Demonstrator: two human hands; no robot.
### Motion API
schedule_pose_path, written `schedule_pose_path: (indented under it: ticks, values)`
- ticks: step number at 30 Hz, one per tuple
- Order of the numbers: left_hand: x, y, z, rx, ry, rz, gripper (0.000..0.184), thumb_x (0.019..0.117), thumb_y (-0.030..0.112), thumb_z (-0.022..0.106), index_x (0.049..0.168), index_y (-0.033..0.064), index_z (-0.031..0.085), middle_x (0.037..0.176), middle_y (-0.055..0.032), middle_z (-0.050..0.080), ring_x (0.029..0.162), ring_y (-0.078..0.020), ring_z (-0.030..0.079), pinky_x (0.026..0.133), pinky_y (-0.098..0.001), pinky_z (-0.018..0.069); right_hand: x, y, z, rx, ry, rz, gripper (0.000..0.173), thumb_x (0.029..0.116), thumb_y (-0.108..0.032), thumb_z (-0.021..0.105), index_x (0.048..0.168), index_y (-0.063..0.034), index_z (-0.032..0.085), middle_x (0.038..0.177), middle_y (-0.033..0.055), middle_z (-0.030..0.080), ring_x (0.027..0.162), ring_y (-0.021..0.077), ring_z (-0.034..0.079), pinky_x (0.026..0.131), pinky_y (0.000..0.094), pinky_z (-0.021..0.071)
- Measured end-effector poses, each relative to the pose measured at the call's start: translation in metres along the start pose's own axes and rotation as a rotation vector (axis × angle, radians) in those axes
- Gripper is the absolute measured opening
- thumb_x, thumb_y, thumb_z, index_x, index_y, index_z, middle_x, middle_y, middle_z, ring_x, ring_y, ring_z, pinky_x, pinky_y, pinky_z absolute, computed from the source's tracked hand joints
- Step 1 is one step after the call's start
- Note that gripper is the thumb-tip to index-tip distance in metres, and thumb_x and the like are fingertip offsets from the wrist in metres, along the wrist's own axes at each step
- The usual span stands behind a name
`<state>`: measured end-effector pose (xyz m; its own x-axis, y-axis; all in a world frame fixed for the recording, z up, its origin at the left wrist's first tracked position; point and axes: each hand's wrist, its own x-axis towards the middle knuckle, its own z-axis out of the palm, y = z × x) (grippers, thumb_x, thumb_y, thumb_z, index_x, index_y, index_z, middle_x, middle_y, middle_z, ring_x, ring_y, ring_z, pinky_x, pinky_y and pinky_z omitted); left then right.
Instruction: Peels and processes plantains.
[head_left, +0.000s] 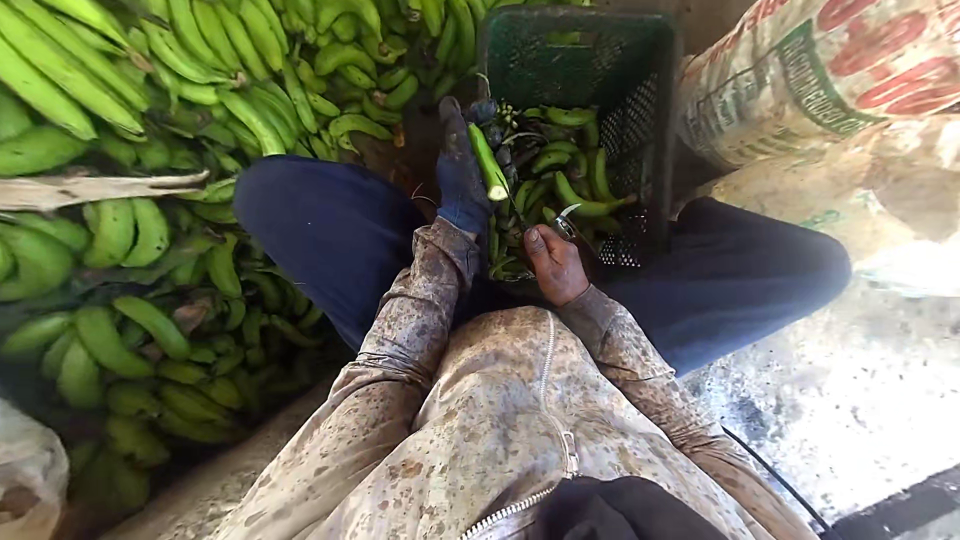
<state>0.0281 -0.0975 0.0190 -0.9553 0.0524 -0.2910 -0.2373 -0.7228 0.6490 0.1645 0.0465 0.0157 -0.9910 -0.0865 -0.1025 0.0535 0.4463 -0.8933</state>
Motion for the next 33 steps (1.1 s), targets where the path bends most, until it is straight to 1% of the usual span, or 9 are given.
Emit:
schedule_pose_path:
  ticks: [8,12,15,17,22,25,27,30,33]
  values:
    - [-0.016,-0.010,0.012,-0.047,0.042,-0.134,0.061,0.1096,0.055,0.016,0.107,0.0117,0.059,0.070,-0.0032,0.055,0.055,-0.0163,0.057,0.050,-0.0326,0.0545,0.018,0.004,0.003,-0.184,-0.061,0.082,0.046,0.1119,-0.034,0.034,0.107,0.0015,0.063,0.077,0.0134,0.063,0.072,0.0258,0.065,0.070,0.0471,0.0534]
    - [-0.024,-0.025,0.007,0.061,-0.030,-0.250,0.065,0.1095,0.054,0.011,0.120,0.0083,0.056,0.086,-0.0104,0.067,0.078,-0.0250,0.070,0.074,-0.0443,0.0619,0.031,0.022,-0.001,-0.321,-0.043,0.149,0.053,0.1109,-0.045,0.033,0.111,-0.0008,0.063,0.087,0.0175,0.069,0.083,0.0348,0.070,0.076,0.0574,0.0557]
    - [-0.024,-0.025,0.011,0.449,0.023,-0.316,0.049,0.1075,0.047,0.045,0.134,0.0066,0.055,0.107,-0.0119,0.067,0.094,-0.0222,0.067,0.082,-0.0414,0.0592,0.034,0.010,-0.019,-0.504,-0.031,0.276,0.053,0.1100,-0.048,0.039,0.121,-0.0015,0.062,0.107,0.0229,0.070,0.100,0.0421,0.071,0.084,0.0635,0.0549]
    - [-0.026,-0.022,0.015,0.665,-0.004,-0.451,0.048,0.0999,0.040,0.065,0.133,0.0060,0.055,0.104,-0.0110,0.068,0.084,-0.0194,0.068,0.070,-0.0371,0.0607,0.038,0.009,-0.034,-0.646,-0.043,0.268,0.053,0.1090,-0.046,0.044,0.124,0.0006,0.062,0.116,0.0261,0.069,0.109,0.0461,0.068,0.089,0.0655,0.0523]
    - [-0.022,-0.009,0.017,0.908,-0.548,-0.757,0.024,0.1009,0.030,0.061,0.109,0.0078,0.060,0.076,-0.0027,0.064,0.054,-0.0110,0.059,0.047,-0.0245,0.0517,0.079,0.023,-0.103,-0.645,0.066,0.505,0.061,0.1095,-0.052,0.034,0.133,-0.0014,0.058,0.120,0.0280,0.068,0.113,0.0493,0.066,0.090,0.0708,0.0510]
    - [-0.018,-0.013,0.021,1.196,-0.590,-0.525,0.042,0.0953,0.031,0.071,0.129,0.0093,0.056,0.090,-0.0072,0.068,0.063,-0.0141,0.064,0.054,-0.0310,0.0563,0.090,0.030,-0.143,-0.337,0.099,0.435,0.058,0.1079,-0.054,0.040,0.129,-0.0043,0.062,0.119,0.0196,0.068,0.111,0.0323,0.067,0.098,0.0543,0.0507]
    - [-0.003,-0.016,0.025,1.400,-0.633,-0.353,0.087,0.0903,0.036,0.077,0.160,0.0171,0.028,0.125,-0.0120,0.065,0.090,-0.0172,0.069,0.077,-0.0397,0.0606,0.079,0.022,-0.136,-0.096,0.005,0.289,0.055,0.1009,-0.053,0.058,0.131,-0.0073,0.064,0.113,0.0107,0.070,0.098,0.0179,0.068,0.093,0.0413,0.0546]
    - [0.017,-0.024,0.058,1.440,-0.804,-0.167,0.103,0.0856,0.035,0.080,0.164,0.0153,0.016,0.144,-0.0089,0.057,0.119,-0.0099,0.063,0.102,-0.0326,0.0540,0.077,0.012,-0.125,0.207,0.008,0.254,0.044,0.0912,-0.038,0.078,0.122,-0.0081,0.068,0.098,0.0020,0.070,0.079,0.0072,0.065,0.076,0.0286,0.0564]
    - [0.027,-0.031,0.082,1.347,-0.909,-0.116,0.106,0.0812,0.035,0.085,0.162,0.0081,0.022,0.141,-0.0063,0.059,0.118,-0.0059,0.062,0.103,-0.0252,0.0524,0.075,0.015,-0.130,0.415,0.162,0.272,0.035,0.0874,-0.026,0.083,0.112,-0.0069,0.068,0.091,0.0000,0.071,0.072,0.0059,0.066,0.066,0.0244,0.0576]
